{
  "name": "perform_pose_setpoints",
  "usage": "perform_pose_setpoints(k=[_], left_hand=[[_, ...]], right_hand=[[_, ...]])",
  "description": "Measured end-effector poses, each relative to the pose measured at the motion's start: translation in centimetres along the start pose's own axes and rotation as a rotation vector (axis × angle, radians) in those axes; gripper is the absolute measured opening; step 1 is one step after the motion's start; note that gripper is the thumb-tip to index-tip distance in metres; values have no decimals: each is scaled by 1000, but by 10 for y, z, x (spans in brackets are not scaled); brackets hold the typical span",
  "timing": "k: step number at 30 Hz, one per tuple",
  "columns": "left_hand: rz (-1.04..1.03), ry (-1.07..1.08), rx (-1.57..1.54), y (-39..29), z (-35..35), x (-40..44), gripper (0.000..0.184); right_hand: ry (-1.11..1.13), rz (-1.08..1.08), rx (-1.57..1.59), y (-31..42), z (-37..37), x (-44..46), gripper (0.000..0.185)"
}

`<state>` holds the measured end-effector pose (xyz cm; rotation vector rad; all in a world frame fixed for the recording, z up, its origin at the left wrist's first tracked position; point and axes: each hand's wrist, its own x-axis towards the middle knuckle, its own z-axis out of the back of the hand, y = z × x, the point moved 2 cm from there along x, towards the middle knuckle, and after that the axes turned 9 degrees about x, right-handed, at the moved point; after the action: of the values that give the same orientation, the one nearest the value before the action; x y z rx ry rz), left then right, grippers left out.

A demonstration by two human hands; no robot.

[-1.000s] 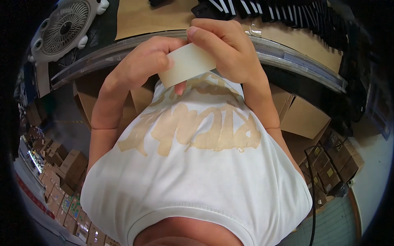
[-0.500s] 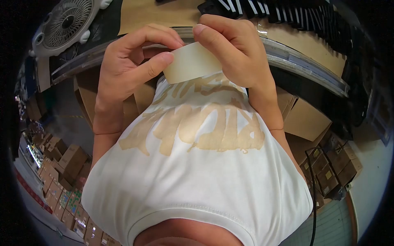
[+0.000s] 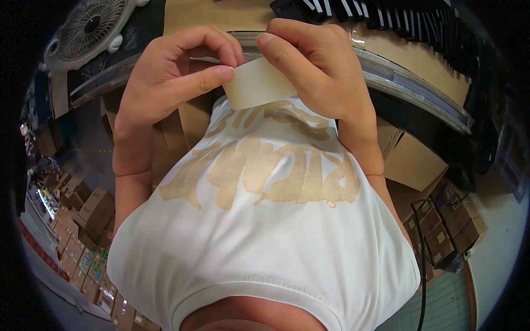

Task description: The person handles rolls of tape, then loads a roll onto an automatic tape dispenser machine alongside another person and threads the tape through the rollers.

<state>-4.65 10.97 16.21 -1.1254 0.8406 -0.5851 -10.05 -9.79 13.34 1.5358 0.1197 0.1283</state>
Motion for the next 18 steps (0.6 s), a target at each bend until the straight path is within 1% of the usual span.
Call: perform_pose_setpoints(k=[2, 5, 8, 10, 14, 18], left_hand=[[-6, 31, 20, -2, 1, 1, 11], [58, 101, 51, -1, 3, 4, 9], [-24, 165, 124, 1, 5, 6, 9], [-41, 190, 185, 2, 5, 5, 9], [-123, 210, 271, 6, 2, 3, 8], [-220, 174, 274, 3, 1, -2, 8]], right_hand=[[5, -1, -22, 0, -1, 0, 32], [17, 8, -48, -1, -2, 0, 31], [60, 3, -81, 1, -3, 2, 31], [96, -1, -134, 1, -3, 2, 32], [107, -16, -95, -1, -3, 0, 33], [106, -47, 11, -4, -4, 0, 33]])
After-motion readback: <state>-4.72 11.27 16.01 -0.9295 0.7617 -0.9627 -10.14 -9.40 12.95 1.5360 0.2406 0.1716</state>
